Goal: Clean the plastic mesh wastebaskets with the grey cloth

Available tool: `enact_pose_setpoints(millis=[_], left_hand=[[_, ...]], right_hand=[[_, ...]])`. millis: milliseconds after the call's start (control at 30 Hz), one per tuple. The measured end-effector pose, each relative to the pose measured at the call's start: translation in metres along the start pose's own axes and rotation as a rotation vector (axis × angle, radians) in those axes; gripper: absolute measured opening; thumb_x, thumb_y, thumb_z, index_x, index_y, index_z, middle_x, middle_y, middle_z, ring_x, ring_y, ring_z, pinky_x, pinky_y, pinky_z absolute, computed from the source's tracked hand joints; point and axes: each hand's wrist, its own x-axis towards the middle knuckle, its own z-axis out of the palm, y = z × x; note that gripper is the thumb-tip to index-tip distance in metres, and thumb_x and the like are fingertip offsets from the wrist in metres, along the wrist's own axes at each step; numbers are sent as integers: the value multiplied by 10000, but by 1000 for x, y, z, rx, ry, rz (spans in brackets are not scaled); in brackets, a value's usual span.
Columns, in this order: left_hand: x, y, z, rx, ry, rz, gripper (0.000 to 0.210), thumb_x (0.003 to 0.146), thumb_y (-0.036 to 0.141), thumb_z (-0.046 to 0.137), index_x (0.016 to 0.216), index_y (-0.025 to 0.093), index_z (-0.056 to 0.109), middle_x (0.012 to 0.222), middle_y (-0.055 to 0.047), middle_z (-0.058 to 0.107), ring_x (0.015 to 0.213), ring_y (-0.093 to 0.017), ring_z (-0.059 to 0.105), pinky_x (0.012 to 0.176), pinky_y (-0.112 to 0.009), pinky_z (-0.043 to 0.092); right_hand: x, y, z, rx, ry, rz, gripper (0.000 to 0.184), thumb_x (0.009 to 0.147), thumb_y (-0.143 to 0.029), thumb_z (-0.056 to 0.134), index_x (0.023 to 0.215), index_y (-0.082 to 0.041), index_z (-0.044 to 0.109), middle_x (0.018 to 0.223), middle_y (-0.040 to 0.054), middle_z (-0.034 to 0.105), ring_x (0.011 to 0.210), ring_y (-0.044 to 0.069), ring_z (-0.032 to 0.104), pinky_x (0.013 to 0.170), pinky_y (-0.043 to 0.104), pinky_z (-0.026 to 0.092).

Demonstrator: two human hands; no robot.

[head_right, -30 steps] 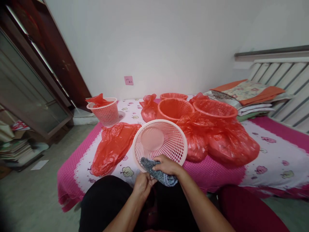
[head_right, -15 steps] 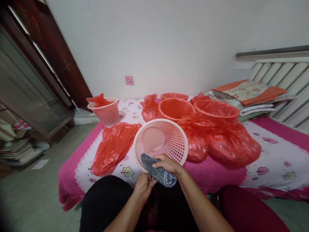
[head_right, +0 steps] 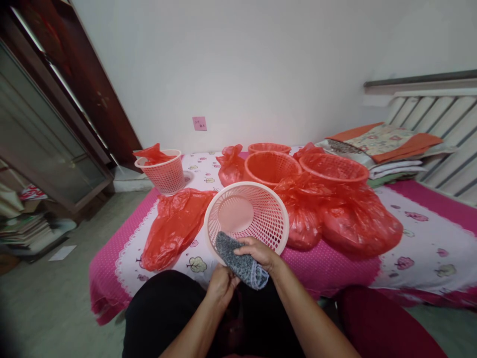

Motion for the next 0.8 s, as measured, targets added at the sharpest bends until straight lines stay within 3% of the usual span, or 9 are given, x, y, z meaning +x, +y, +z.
enact_pose_setpoints(millis=[167,800], left_hand=[[-1,2,3,17,12,2,287,817,146,634,1087,201,715,900,-74,788,917,-259,742,778,-330,592],[12,-10,-9,3,-25,48,371,763,244,725,1123,158,689,963,-116,776,885,-235,735,755,-324,581]], right_hand=[[2,1,2,46,15,-8,445,562,-274,861,970,-154,731,825,17,775,694,169,705,726,304,537],[21,13,7,282,-13,-58,292,687,-228,780,962,-149,719,865,61,792,725,194,742,702,290,551]])
